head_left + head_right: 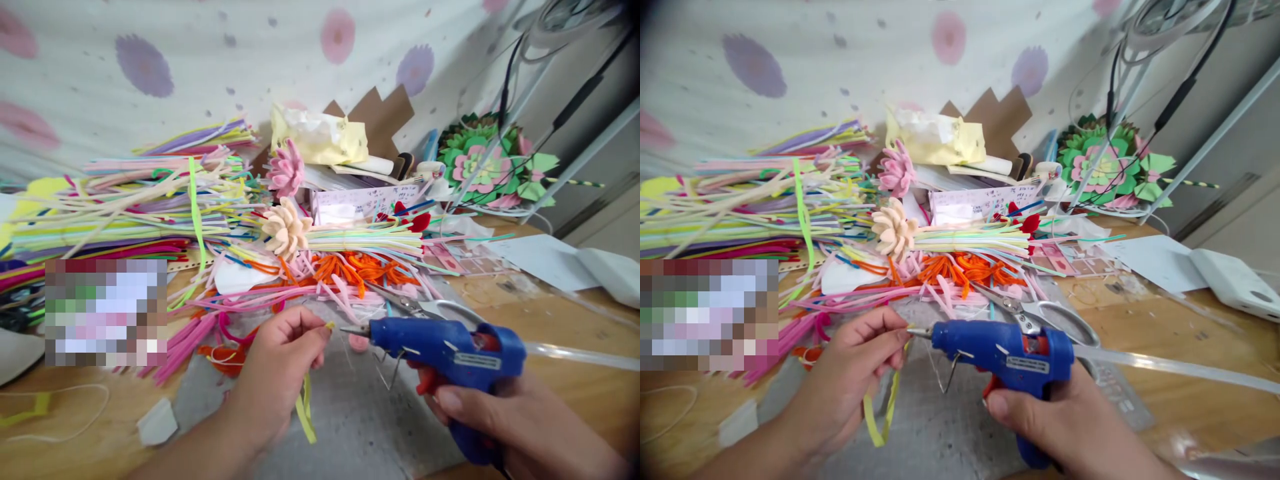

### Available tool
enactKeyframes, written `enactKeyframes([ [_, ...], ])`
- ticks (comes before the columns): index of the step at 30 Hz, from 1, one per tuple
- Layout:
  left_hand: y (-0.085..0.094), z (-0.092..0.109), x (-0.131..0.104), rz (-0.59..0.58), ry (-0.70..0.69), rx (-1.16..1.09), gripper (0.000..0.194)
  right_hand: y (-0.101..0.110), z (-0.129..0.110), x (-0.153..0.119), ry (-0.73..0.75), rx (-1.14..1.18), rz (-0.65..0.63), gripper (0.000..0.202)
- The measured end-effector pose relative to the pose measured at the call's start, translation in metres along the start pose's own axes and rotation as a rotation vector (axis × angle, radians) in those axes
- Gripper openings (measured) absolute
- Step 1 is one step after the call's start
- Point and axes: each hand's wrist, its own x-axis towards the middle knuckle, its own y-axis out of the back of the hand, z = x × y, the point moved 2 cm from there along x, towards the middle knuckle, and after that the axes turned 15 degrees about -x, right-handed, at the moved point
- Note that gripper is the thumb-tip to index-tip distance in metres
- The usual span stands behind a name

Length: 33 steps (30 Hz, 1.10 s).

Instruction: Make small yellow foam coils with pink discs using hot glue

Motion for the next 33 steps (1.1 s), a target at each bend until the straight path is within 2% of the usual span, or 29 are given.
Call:
enactKeyframes([
  [2, 0.001, 0.000, 0.000, -0.003, -0.002, -0.007, 0.014, -0.001, 0.000, 0.003, 0.065, -0.118, 0.056, 0.023],
  [4, 0.001, 0.000, -0.001, -0.011, -0.003, -0.014, 0.014, -0.001, -0.002, 0.005, 0.192, -0.261, 0.095, 0.018],
  [7, -0.001, 0.001, -0.003, -0.032, -0.011, -0.050, 0.012, -0.001, -0.011, 0.007, 0.433, -0.482, 0.086, 0.009],
  [8, -0.001, 0.001, -0.003, -0.039, -0.010, -0.068, 0.011, -0.001, -0.014, 0.007, 0.491, -0.531, 0.069, 0.011],
  [13, -0.004, 0.003, -0.005, -0.037, 0.006, -0.113, 0.008, 0.000, -0.019, 0.007, 0.585, -0.634, 0.079, 0.017],
  [17, -0.005, 0.004, -0.006, -0.029, 0.038, -0.132, 0.006, 0.004, -0.015, 0.006, 0.618, -0.709, 0.141, 0.020],
  [21, -0.004, 0.002, -0.005, -0.038, 0.025, -0.104, 0.006, 0.006, -0.014, 0.004, 0.613, -0.702, 0.133, 0.020],
  [28, -0.001, 0.002, -0.005, -0.049, -0.022, 0.087, 0.010, 0.003, -0.016, 0.002, 0.452, -0.517, 0.145, 0.017],
  [33, -0.001, 0.005, -0.007, -0.052, -0.125, 0.182, 0.010, 0.002, -0.016, 0.001, 0.421, -0.494, 0.161, 0.021],
])
